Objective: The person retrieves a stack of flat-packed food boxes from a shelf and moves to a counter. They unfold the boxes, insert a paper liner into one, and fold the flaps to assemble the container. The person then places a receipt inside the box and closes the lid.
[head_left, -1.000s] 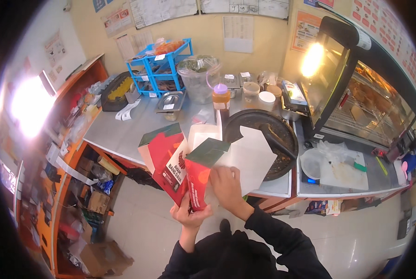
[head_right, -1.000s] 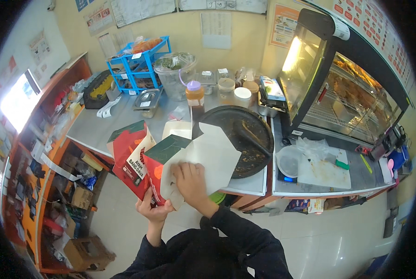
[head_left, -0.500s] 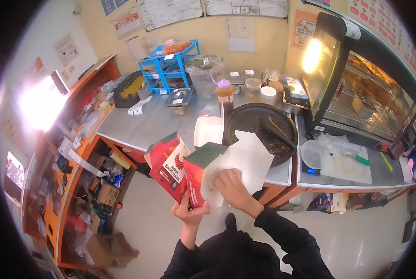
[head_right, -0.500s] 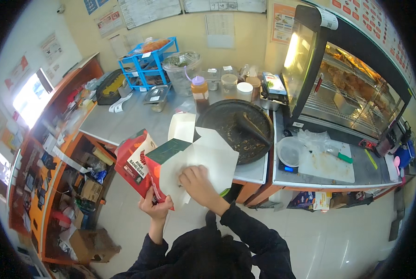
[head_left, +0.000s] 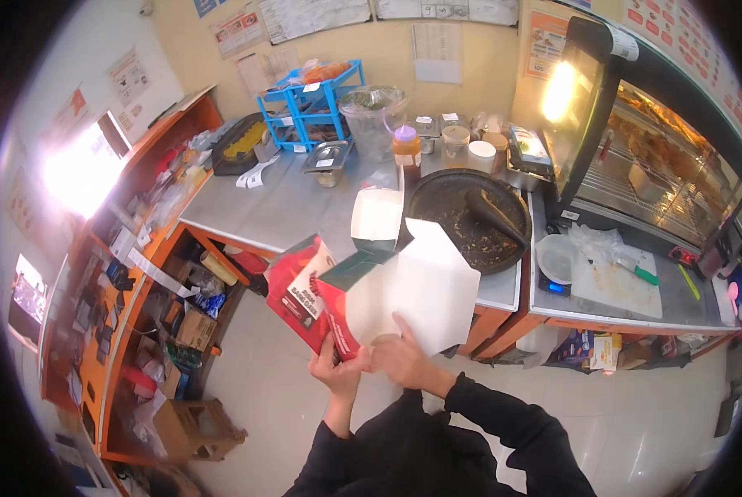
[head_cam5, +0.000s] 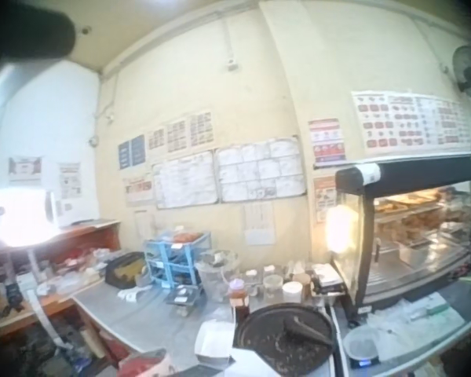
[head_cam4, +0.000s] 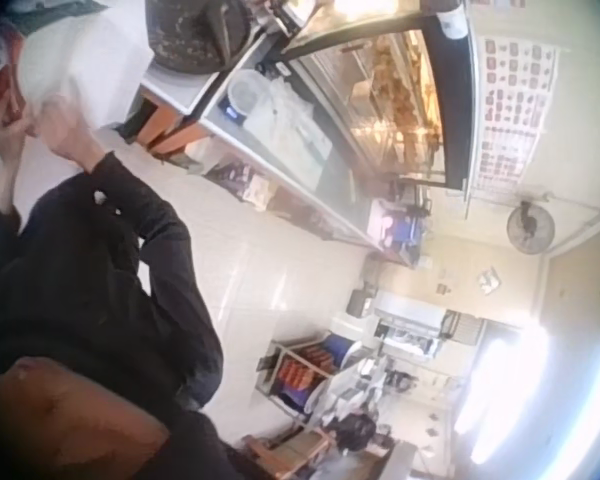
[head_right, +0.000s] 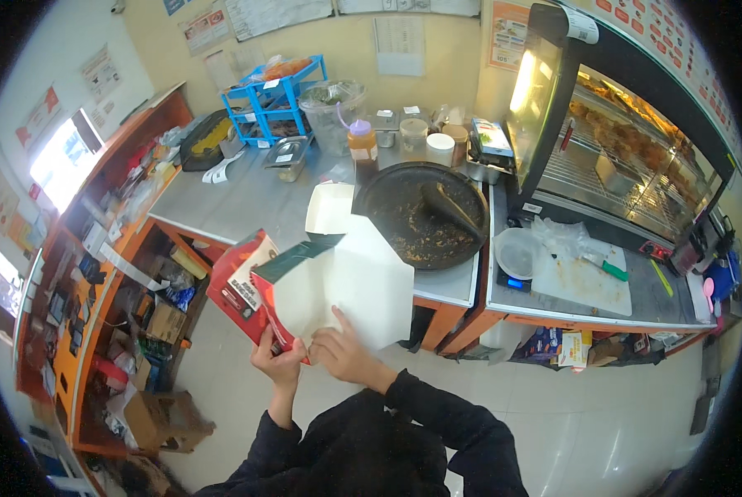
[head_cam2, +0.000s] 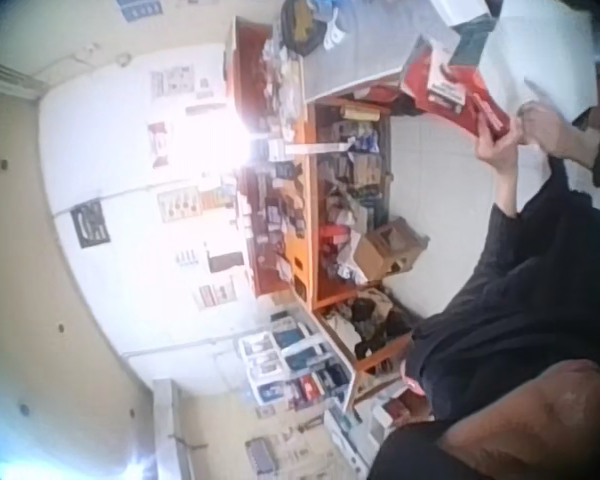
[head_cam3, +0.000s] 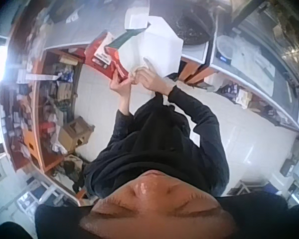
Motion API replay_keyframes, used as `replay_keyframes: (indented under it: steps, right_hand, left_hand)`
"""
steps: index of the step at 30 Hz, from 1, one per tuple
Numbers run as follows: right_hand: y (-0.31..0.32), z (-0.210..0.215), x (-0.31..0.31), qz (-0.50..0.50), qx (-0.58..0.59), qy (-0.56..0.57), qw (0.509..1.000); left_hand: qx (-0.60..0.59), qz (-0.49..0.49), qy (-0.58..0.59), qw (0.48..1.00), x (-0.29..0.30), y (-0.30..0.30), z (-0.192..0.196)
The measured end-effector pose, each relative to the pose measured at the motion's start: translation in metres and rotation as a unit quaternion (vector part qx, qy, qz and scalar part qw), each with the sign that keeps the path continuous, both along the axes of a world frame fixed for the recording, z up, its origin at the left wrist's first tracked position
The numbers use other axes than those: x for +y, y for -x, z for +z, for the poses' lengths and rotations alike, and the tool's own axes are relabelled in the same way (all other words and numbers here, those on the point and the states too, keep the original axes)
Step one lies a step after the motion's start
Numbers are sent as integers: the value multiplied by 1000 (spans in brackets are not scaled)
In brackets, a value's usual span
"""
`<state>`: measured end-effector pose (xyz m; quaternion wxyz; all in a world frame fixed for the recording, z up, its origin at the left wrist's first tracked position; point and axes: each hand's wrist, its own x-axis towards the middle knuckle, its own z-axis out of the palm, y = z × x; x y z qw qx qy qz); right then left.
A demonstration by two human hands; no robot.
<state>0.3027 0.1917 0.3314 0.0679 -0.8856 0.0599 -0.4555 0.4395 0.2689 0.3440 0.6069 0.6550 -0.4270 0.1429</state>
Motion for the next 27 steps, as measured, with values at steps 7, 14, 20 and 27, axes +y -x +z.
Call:
replay_keyframes:
  steps: [7,14,20,27]
  right_hand:
    - [56,-34,34,-140,-155,-188,960]
    - [190,-203,60,-337,433,-411,728]
    - [196,-259,59,-425,448,-381,688]
    - [39,-156,-11,-381,34,-437,814]
  left_hand:
    - [-123,54,-17,991,28,-58,-16]
    - [-322,25,-25,946,17,-141,-16]
    - [-290,34,-36,956,-5,-200,-20]
    - [-206,74,-71,973,10,-300,-60]
